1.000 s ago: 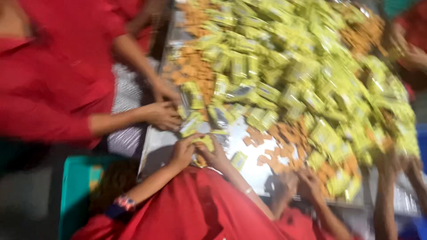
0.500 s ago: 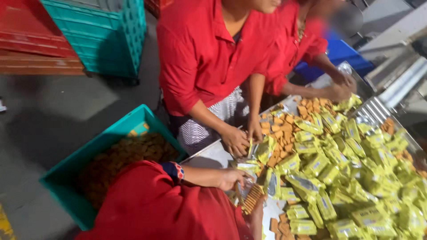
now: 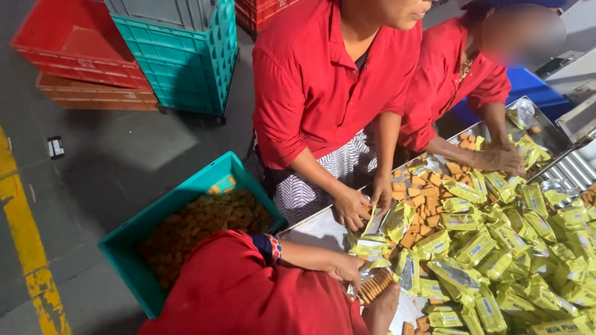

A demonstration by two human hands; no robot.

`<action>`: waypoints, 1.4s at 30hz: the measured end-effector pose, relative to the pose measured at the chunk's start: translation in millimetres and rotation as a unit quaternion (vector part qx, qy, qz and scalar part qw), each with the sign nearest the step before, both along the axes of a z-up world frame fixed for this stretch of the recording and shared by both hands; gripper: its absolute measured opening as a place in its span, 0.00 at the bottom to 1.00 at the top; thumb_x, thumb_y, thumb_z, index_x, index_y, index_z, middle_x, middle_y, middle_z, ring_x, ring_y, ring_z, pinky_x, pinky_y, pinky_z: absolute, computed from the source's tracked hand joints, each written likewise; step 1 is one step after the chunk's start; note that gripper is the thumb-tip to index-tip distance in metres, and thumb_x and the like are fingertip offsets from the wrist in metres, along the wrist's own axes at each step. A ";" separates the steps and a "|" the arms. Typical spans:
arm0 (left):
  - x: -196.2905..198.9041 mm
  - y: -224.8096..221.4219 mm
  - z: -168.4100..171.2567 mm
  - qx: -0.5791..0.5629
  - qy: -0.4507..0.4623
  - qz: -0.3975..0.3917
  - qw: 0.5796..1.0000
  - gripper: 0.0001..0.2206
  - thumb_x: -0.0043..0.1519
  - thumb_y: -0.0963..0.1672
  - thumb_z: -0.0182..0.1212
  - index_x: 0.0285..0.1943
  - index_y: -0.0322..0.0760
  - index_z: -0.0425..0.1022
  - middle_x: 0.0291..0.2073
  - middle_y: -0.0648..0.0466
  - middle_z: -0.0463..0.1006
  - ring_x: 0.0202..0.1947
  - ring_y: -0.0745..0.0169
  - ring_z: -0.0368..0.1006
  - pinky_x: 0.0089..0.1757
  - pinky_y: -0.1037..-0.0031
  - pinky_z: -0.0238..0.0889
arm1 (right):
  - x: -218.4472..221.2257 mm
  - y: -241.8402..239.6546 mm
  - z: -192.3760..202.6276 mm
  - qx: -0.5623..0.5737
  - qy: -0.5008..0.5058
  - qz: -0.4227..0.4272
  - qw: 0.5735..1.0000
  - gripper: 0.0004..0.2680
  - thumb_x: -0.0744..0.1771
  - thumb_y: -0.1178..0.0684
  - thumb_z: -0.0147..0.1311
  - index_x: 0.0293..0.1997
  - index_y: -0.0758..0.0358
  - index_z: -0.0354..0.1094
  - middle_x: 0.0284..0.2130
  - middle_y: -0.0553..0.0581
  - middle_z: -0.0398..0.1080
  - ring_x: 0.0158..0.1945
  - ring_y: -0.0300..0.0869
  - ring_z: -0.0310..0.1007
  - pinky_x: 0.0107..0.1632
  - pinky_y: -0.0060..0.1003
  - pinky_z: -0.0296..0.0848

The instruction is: The person sorts packaged and unpackaged biscuits on a metal table by hand, placing loose biscuits into a green plastic crate while other workers perform similar actions nearby.

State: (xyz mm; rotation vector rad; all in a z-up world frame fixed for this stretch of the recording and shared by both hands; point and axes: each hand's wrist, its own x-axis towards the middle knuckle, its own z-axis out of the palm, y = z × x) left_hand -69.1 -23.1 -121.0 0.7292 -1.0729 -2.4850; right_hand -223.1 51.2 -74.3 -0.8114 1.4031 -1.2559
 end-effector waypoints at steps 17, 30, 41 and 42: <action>11.7 -0.8 31.4 -0.431 -0.104 0.296 0.846 0.23 0.57 0.40 0.77 0.62 0.36 0.76 0.44 0.46 0.77 0.41 0.60 0.75 0.42 0.73 0.73 | -0.3 1.0 8.2 -0.042 -0.072 -0.104 0.991 0.20 0.74 0.46 0.43 0.71 0.70 0.47 0.56 0.69 0.67 0.51 0.50 0.75 0.47 0.45 0.79; 5.1 -6.3 31.2 -0.359 -0.212 0.132 0.900 0.36 0.64 0.57 0.58 0.77 0.39 0.54 0.58 0.42 0.69 0.53 0.48 0.71 0.51 0.61 0.67 | 2.5 -0.7 1.4 0.015 -0.101 0.025 0.995 0.26 0.70 0.49 0.46 0.79 0.53 0.43 0.58 0.63 0.65 0.50 0.50 0.73 0.47 0.48 0.76; 29.7 -2.8 52.0 -0.213 -0.230 0.148 0.938 0.36 0.56 0.53 0.69 0.75 0.47 0.61 0.51 0.38 0.76 0.43 0.52 0.72 0.40 0.66 0.65 | 15.8 -12.1 -5.6 -0.010 0.006 0.096 0.995 0.26 0.64 0.63 0.54 0.72 0.62 0.53 0.56 0.64 0.70 0.48 0.45 0.79 0.44 0.44 0.80; 27.2 -4.0 51.3 -0.201 -0.186 0.167 0.947 0.36 0.55 0.51 0.70 0.74 0.45 0.62 0.51 0.40 0.76 0.43 0.54 0.73 0.40 0.67 0.68 | 14.2 -12.7 -6.2 -0.016 0.005 0.094 0.995 0.26 0.65 0.63 0.54 0.73 0.62 0.53 0.56 0.65 0.69 0.46 0.45 0.78 0.43 0.44 0.80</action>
